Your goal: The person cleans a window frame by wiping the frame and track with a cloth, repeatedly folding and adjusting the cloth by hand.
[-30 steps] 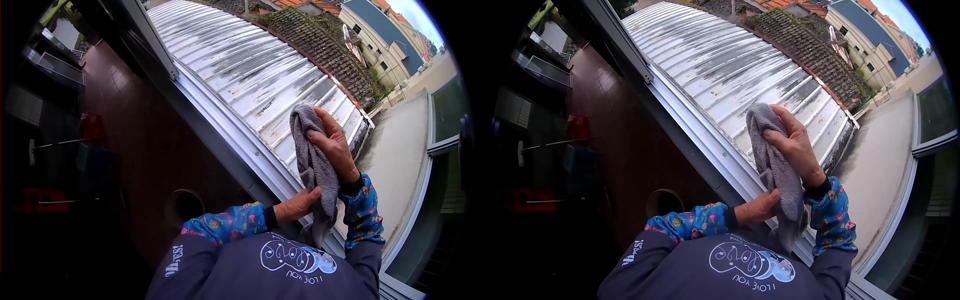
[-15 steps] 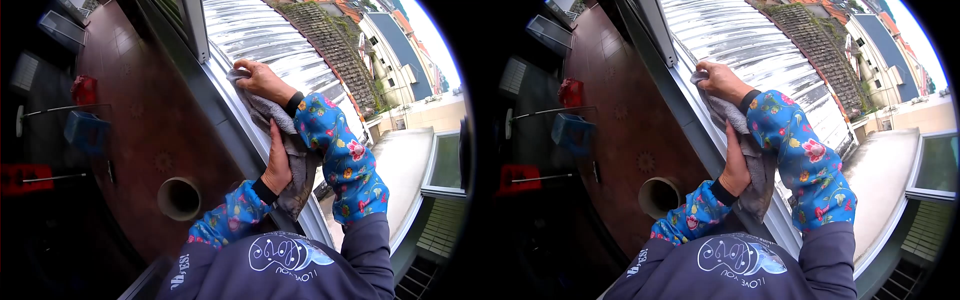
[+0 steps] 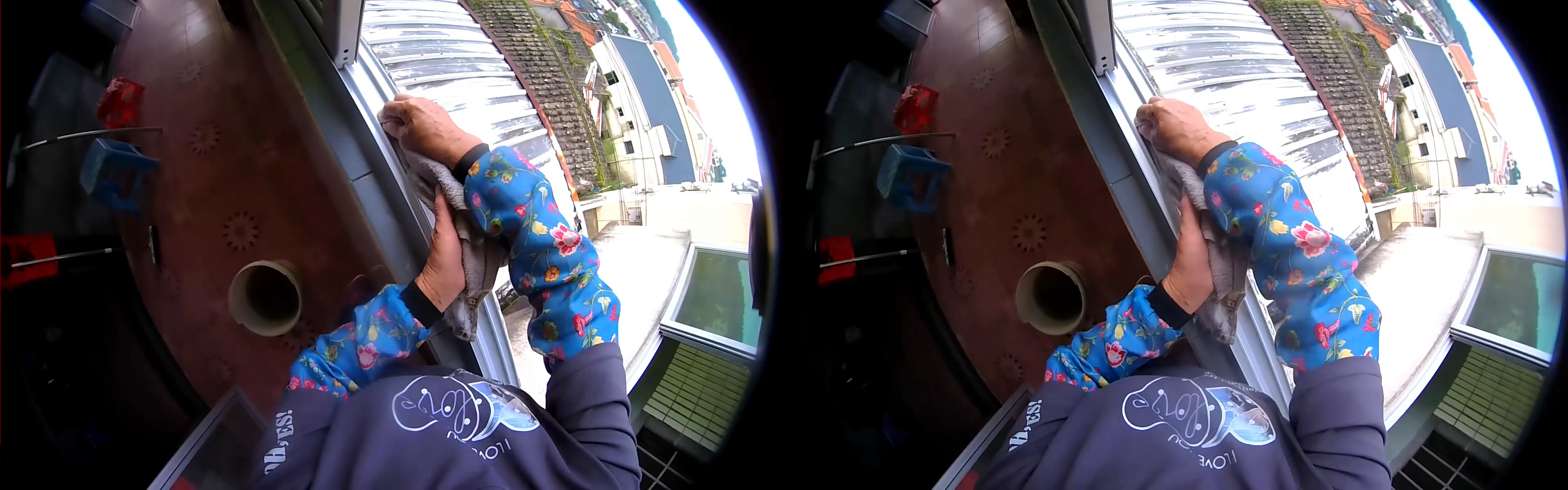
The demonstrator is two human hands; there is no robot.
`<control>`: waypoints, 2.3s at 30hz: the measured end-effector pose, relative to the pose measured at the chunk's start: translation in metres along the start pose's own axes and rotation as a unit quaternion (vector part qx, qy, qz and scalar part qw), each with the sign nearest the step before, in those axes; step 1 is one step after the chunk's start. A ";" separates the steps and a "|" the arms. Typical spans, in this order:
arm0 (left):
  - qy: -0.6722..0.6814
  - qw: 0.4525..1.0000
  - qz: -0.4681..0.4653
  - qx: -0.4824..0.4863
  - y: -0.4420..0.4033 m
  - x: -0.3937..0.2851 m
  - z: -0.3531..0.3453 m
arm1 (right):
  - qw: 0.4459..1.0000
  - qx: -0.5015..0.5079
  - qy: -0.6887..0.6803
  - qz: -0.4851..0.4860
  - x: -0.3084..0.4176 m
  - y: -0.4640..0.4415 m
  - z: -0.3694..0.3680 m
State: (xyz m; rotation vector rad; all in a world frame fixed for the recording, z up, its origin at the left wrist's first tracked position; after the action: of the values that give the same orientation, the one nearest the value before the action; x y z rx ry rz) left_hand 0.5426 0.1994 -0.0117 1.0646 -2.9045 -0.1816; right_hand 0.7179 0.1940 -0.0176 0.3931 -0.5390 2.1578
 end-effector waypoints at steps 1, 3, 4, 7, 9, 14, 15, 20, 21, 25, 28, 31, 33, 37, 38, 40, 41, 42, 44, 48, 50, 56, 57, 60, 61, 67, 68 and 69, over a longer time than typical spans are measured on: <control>-0.003 0.999 0.018 -0.049 0.002 0.013 0.003 | 1.000 0.011 -0.006 0.016 0.011 0.015 0.003; 0.010 0.996 0.061 -0.067 0.009 0.048 0.006 | 0.999 0.032 -0.020 0.030 0.028 0.049 0.010; 0.026 0.995 0.081 -0.054 0.015 0.067 0.008 | 0.998 0.040 -0.035 0.028 0.036 0.066 0.013; -0.004 0.990 0.135 -0.032 0.034 0.115 0.010 | 0.992 0.093 -0.082 0.008 0.057 0.119 0.020; -0.040 0.985 0.162 -0.038 0.051 0.144 0.015 | 0.989 0.097 -0.113 -0.006 0.070 0.148 0.025; -0.023 0.986 0.155 -0.050 0.052 0.125 0.024 | 0.995 0.042 -0.088 -0.036 0.066 0.133 0.017; -0.026 0.990 0.128 -0.059 0.047 0.107 0.024 | 0.997 0.023 -0.068 -0.020 0.060 0.115 0.014; -0.037 0.992 0.012 -0.117 0.014 0.035 0.026 | 1.000 -0.014 0.006 0.000 0.024 0.036 0.002; -0.052 0.990 0.010 -0.133 0.013 0.032 0.023 | 1.000 -0.027 -0.004 0.000 0.018 0.032 -0.001; -0.060 0.993 0.021 -0.101 0.026 0.053 0.014 | 0.998 -0.026 -0.052 0.016 0.019 0.056 -0.003; -0.066 0.993 0.051 -0.080 0.043 0.099 0.013 | 0.990 -0.006 -0.137 0.025 0.034 0.104 0.001; -0.045 0.994 0.090 -0.042 0.063 0.142 0.003 | 0.987 0.031 -0.156 0.007 0.057 0.152 0.009; -0.047 0.990 0.131 -0.020 0.079 0.167 0.003 | 0.988 0.043 -0.151 -0.001 0.072 0.181 0.012; -0.055 0.980 0.193 -0.018 0.108 0.218 0.015 | 0.988 0.053 -0.143 -0.013 0.101 0.238 0.018; -0.060 0.976 0.208 -0.019 0.114 0.232 0.020 | 0.988 0.055 -0.141 -0.018 0.108 0.251 0.019; -0.083 0.971 0.225 -0.012 0.126 0.252 0.021 | 0.987 0.056 -0.150 -0.024 0.122 0.276 0.023; -0.095 0.966 0.240 -0.004 0.133 0.266 0.024 | 0.986 0.054 -0.154 -0.029 0.128 0.291 0.024; -0.107 0.961 0.256 0.004 0.139 0.277 0.025 | 0.986 0.053 -0.157 -0.033 0.135 0.306 0.025; -0.162 0.950 0.266 0.003 0.150 0.298 0.026 | 0.983 0.063 -0.162 -0.054 0.146 0.336 0.026; -0.209 0.909 0.360 0.013 0.178 0.340 0.037 | 0.979 0.088 -0.170 -0.074 0.172 0.390 0.030; -0.286 0.869 0.403 0.028 0.189 0.347 0.029 | 0.975 0.109 -0.172 -0.090 0.183 0.413 0.033; -0.422 0.789 0.440 0.068 0.202 0.361 0.033 | 0.973 0.132 -0.162 -0.100 0.199 0.446 0.046; -0.453 0.796 0.396 0.066 0.198 0.350 0.022 | 0.961 0.074 -0.222 -0.149 0.192 0.443 0.055; -0.341 0.852 0.397 0.001 0.189 0.330 0.021 | 0.871 -0.078 -0.415 -0.250 0.158 0.422 0.075; -0.312 0.866 0.391 -0.003 0.184 0.319 0.021 | 0.878 -0.091 -0.407 -0.236 0.150 0.404 0.084; -0.249 0.919 0.295 -0.081 0.153 0.254 0.024 | 0.741 -0.174 -0.585 -0.281 0.116 0.323 0.063; -0.243 0.924 0.282 -0.089 0.150 0.249 0.030 | 0.732 -0.184 -0.589 -0.288 0.110 0.316 0.058; -0.218 0.934 0.263 -0.101 0.147 0.244 0.034 | 0.729 -0.180 -0.593 -0.290 0.105 0.306 0.053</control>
State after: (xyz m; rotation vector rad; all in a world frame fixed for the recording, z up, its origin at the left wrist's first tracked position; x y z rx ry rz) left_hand 0.2594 0.1560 -0.0275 0.2040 -3.3206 -0.7546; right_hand 0.4147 0.0717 0.0029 1.5078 -1.2798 0.9199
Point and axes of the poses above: each hand's wrist, its own y-axis away from the middle knuckle, its own z-axis out of the back of the hand, x = y × z, the point moved 6 cm from there along -y, towards the middle knuckle, and after that the axes turned 10 degrees about z, right-handed, at the moved point
